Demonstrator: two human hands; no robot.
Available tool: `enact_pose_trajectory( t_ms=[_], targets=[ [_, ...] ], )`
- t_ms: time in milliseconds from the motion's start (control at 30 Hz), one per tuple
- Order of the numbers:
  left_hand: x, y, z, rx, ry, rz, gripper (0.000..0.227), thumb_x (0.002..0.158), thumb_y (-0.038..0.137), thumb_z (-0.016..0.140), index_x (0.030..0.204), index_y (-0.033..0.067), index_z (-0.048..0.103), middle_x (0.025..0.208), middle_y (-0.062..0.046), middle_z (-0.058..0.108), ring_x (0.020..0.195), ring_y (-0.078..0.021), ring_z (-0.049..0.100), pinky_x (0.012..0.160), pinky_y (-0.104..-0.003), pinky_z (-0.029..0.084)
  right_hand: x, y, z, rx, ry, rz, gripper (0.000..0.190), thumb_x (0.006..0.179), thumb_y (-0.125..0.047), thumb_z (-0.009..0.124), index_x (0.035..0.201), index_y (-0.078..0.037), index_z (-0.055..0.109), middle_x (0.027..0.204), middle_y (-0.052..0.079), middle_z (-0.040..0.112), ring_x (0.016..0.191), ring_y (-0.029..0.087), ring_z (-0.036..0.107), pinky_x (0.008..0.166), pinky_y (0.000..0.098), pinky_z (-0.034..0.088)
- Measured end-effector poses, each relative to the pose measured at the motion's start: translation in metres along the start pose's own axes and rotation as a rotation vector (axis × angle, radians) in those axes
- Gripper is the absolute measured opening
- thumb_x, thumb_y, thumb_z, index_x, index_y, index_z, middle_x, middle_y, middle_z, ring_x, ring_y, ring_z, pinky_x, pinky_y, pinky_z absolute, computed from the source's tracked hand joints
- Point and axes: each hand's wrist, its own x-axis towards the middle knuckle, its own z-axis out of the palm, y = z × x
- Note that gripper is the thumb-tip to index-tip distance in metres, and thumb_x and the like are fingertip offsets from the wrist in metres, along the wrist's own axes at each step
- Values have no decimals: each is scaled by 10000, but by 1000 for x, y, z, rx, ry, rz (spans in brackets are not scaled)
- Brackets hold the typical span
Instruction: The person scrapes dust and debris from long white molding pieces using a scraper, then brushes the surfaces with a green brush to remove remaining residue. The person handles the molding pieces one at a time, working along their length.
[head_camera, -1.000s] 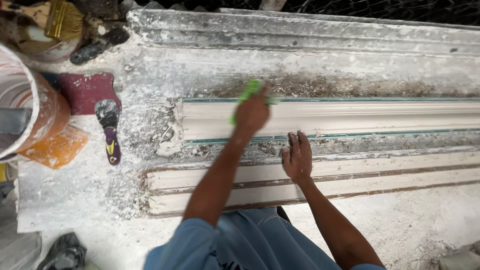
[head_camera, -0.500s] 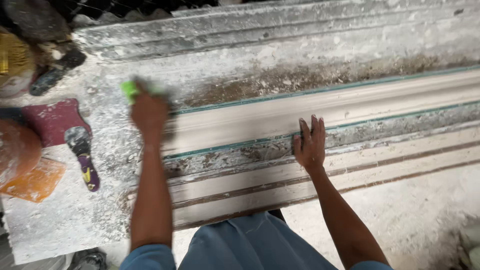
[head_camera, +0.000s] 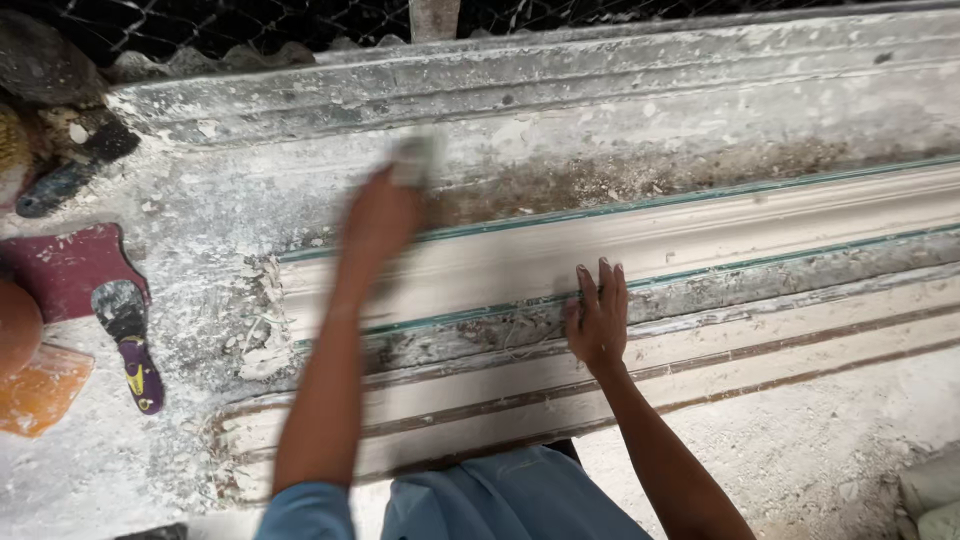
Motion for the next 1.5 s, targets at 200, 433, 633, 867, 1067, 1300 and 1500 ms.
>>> enact_pose_trajectory(
  t_ms=[200, 433, 633, 867, 1067, 1300, 1500],
  targets=[
    [40, -111, -43, 323, 503, -336, 533, 971, 395, 647, 1340, 19, 565, 1092, -210, 721, 943, -368, 694, 822, -517, 566, 3, 9, 8, -59, -63, 28, 539, 1033, -360, 463, 1501, -92, 474, 1614, 253, 315, 1516, 501, 240, 1184, 671, 303],
    [101, 195, 319, 288, 91, 355, 435, 1078, 157, 522, 1510, 101, 518, 1285, -212, 709, 1022, -383, 723, 862, -547, 593, 1, 17, -3, 159, -131, -33, 651, 990, -402, 529, 1534, -78, 376, 1596, 254, 304, 1507, 472, 214, 1197, 635, 224],
    [71, 229, 285, -19, 5, 419, 636, 958, 313, 660, 1539, 312, 400, 1451, -198, 560, 1231, -371, 622, 1044, -496, 500, 12, 95, -29, 352, -203, -159, 704, 940, -297, 637, 1525, -32, 347, 1574, 284, 310, 1471, 479, 245, 1200, 602, 181],
    [-15, 71, 146, 514, 702, 12, 712, 1143, 325, 507, 1693, 247, 61, 1370, -238, 661, 588, -195, 635, 447, -314, 495, 107, 366, -64, -18, 42, -20, 530, 1072, -237, 533, 1541, -75, 346, 1671, 206, 259, 1587, 440, 149, 1316, 582, 92],
    [24, 242, 374, 180, 318, 238, 800, 1001, 325, 506, 1671, 137, 111, 1178, -267, 678, 703, -302, 672, 640, -451, 571, 158, 369, -9, 6, -52, -162, 544, 1128, -280, 346, 1603, -16, 348, 1688, 304, 256, 1574, 502, 141, 1273, 647, 101],
    [36, 276, 350, -326, 86, 361, 542, 1074, 415, 315, 1545, 151, 266, 1078, -248, 759, 666, -209, 700, 597, -334, 622, 176, 367, -33, 263, 4, -243, 484, 1149, -242, 311, 1581, -40, 395, 1657, 262, 325, 1568, 447, 223, 1300, 585, 156],
    [-70, 82, 177, 125, 911, 52, 611, 1144, 281, 515, 1677, 161, 243, 1240, -175, 720, 659, -138, 681, 414, -237, 528, 145, 369, -58, 58, 9, -352, 487, 1051, -269, 426, 1450, -4, 511, 1531, 237, 497, 1477, 432, 390, 1245, 603, 267]
  ],
)
